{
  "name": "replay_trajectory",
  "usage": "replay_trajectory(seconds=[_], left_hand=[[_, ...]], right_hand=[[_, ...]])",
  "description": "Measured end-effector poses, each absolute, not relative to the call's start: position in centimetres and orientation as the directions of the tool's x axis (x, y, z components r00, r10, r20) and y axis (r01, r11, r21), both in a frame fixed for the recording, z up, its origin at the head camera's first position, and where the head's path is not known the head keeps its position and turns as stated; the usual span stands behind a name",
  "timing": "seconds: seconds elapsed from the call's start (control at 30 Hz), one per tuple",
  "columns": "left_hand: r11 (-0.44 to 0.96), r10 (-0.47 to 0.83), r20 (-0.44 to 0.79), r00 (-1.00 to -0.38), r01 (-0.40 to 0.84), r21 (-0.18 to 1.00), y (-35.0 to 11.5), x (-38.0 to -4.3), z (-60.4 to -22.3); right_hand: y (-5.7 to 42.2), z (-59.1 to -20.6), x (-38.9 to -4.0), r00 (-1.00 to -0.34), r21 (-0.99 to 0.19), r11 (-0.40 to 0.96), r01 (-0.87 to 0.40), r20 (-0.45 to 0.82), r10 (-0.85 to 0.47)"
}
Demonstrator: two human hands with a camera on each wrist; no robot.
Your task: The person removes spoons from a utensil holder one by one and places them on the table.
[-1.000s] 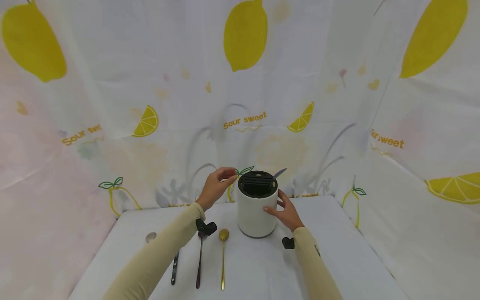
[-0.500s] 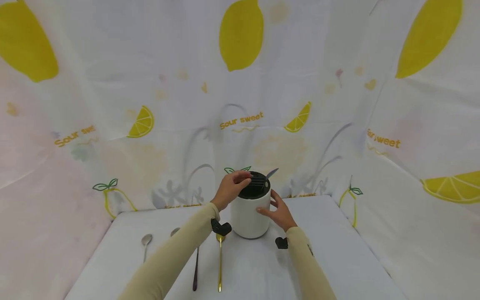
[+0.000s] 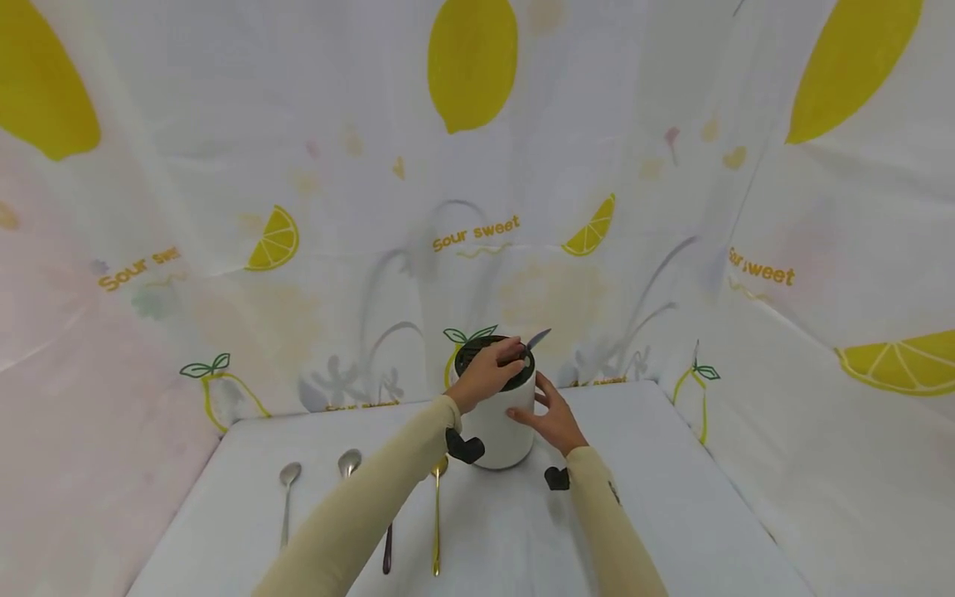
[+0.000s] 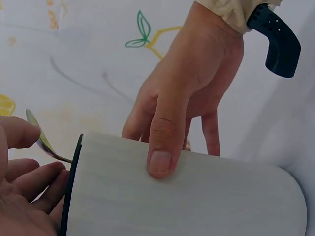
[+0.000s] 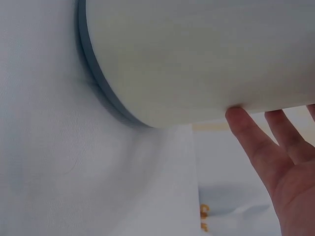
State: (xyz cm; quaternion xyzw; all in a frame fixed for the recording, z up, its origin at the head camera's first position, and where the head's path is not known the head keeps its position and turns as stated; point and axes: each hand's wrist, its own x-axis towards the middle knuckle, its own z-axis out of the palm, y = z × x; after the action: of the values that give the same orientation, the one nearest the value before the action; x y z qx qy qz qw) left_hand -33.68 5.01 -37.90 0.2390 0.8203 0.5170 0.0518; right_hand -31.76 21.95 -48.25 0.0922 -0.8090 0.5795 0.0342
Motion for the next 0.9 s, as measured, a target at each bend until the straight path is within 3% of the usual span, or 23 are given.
replay_trajectory(seconds=[0.27, 0.43, 0.6, 0.9], left_hand=[[0.243, 0.404, 0.127, -0.906, 0.240, 0.940, 4.7, -33.3, -37.8], [0.269, 0.398, 0.153, -0.904, 0.275, 0.923, 4.6, -33.5, -38.0], [0.357, 0.487, 0.161, -0.859, 0.364, 0.861, 4.8, -33.2, -38.1], [0.341, 0.410, 0.233, -0.882, 0.385, 0.858, 5.0, -33.1, -38.5]], right_hand=[[21.8, -48.5, -31.8, -0.977, -0.924, 0.324, -0.203, 0.171, -0.124], [21.7, -47.4, -31.1, -0.977, -0.928, 0.314, -0.202, 0.167, -0.136], [21.4, -45.1, -29.4, -0.978, -0.928, 0.324, -0.183, 0.138, -0.157], [22.0, -47.8, -31.4, -0.976, -0.932, 0.301, -0.203, 0.169, -0.137]])
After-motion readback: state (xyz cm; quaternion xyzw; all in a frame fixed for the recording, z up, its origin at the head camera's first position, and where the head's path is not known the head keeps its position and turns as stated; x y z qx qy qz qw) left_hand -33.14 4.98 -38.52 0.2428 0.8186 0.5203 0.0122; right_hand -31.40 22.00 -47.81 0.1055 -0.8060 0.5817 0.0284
